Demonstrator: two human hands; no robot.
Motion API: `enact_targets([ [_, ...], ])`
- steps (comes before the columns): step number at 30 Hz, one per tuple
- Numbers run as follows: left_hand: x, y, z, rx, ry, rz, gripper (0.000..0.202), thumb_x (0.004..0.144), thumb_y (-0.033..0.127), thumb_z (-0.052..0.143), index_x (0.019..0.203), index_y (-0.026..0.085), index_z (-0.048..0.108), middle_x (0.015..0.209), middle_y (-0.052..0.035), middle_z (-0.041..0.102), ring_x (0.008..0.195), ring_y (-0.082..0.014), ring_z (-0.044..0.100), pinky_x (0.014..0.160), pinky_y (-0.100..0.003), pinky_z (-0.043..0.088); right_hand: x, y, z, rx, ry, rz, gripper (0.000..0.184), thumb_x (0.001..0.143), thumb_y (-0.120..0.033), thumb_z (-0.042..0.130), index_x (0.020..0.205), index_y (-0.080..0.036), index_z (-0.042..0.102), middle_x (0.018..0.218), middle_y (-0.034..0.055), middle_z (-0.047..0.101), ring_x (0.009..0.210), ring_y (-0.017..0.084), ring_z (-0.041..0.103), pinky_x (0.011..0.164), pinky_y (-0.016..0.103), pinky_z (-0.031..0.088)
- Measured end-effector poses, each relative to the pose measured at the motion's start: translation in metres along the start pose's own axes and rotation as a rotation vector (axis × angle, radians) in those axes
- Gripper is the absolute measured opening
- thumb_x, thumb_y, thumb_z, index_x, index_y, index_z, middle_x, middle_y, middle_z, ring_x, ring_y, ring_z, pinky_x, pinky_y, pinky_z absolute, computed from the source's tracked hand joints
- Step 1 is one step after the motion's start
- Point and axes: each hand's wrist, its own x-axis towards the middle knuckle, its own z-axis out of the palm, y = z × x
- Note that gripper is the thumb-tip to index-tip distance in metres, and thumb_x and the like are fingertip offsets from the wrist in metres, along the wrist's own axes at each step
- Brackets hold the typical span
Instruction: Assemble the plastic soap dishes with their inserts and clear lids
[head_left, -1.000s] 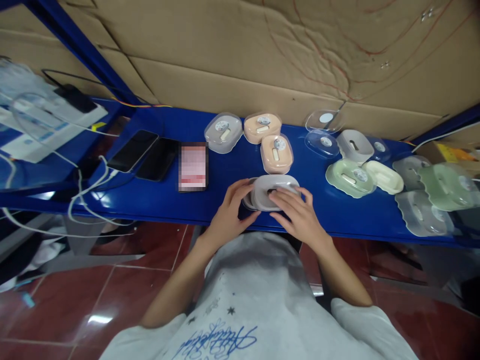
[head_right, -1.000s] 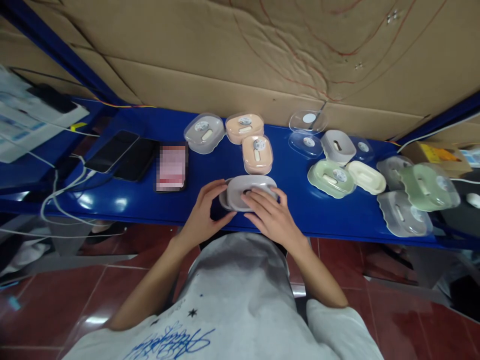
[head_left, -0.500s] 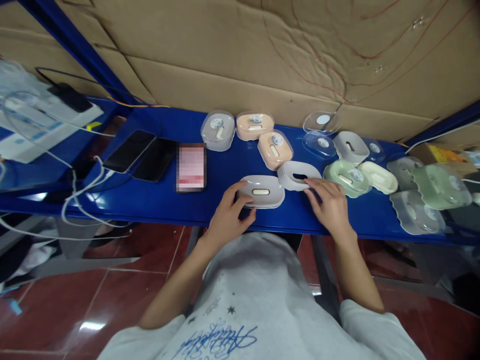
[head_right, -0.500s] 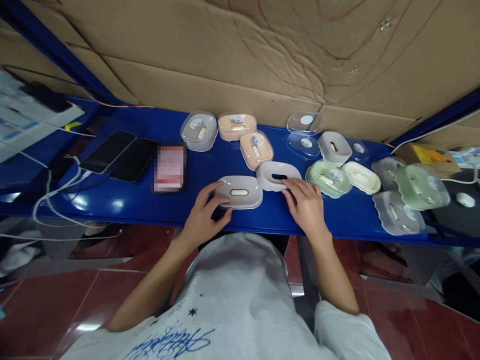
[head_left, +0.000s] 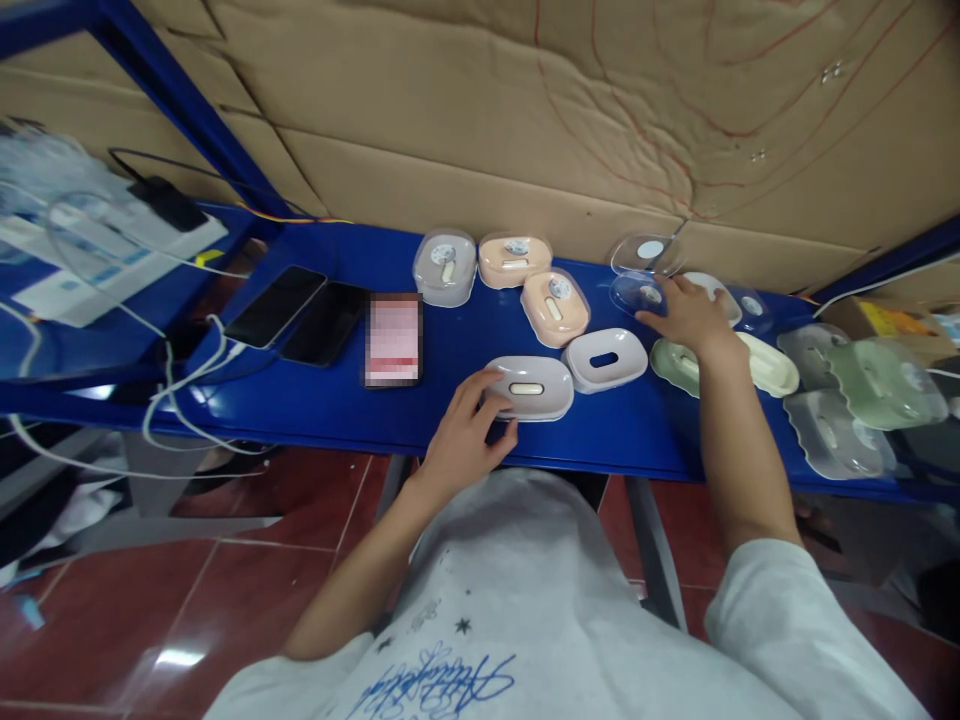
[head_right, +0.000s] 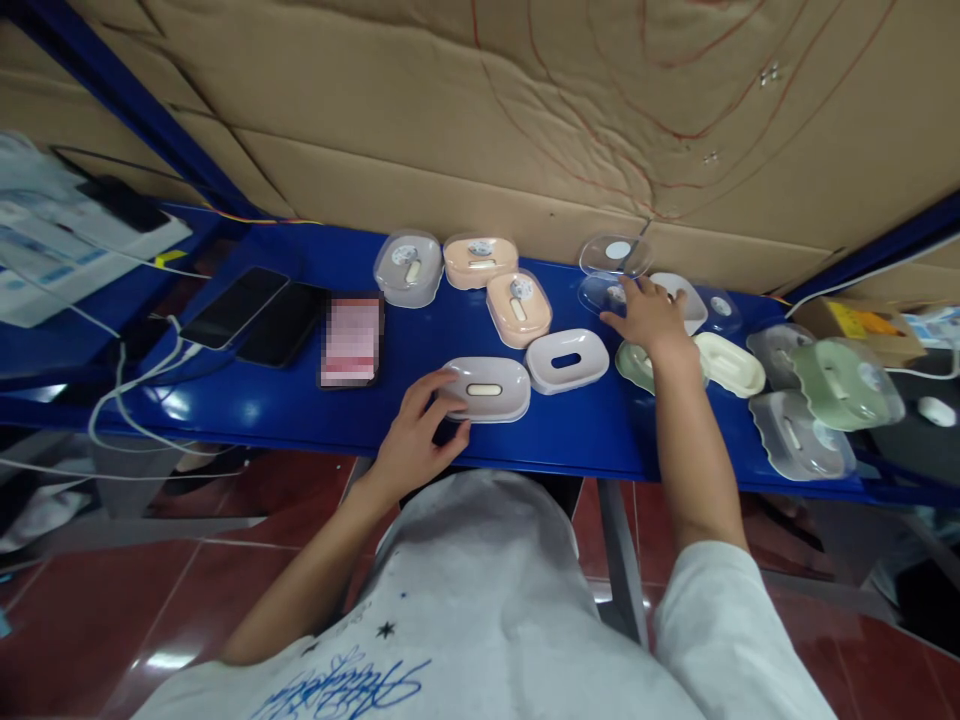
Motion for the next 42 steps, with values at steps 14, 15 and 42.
enact_targets([
  [14,0.001,0.002,-0.007,-0.095,-0.118,0.065,0.015,0.1,0.018,0.071,0.113,0.02,0.065,0.146,-0.0142,0.062,0.143,-0.0328,0.058,0.118,-0.053,0.055,0.005,0.011,0.01,0.199,0.02,-0.168,0.064,0.094,-0.058,0.073,0.147,-0.023,0.065,0.153,0.0192,0.065,0.142,0.043,0.058,0.117,0.071,0.035],
  [15,0.001,0.002,-0.007,-0.1,-0.117,0.064,0.014,0.1,0.018,0.071,0.113,0.02,0.065,0.146,-0.0141,0.063,0.143,-0.0326,0.058,0.118,-0.053,0.055,0.001,0.01,0.003,0.21,0.069,-0.183,0.057,0.097,-0.058,0.07,0.143,-0.024,0.068,0.149,0.0172,0.068,0.14,0.042,0.06,0.117,0.07,0.036],
  [42,-0.001,-0.01,-0.013,-0.274,-0.232,-0.154,0.062,0.103,0.036,0.075,0.16,0.032,0.051,0.173,-0.012,0.043,0.159,-0.0322,0.047,0.132,-0.056,0.043,-0.184,-0.105,0.064,0.464,0.257,-0.718,0.086,0.106,-0.032,0.068,0.177,-0.045,0.02,0.181,0.0068,0.03,0.17,0.035,0.022,0.132,0.062,0.041],
])
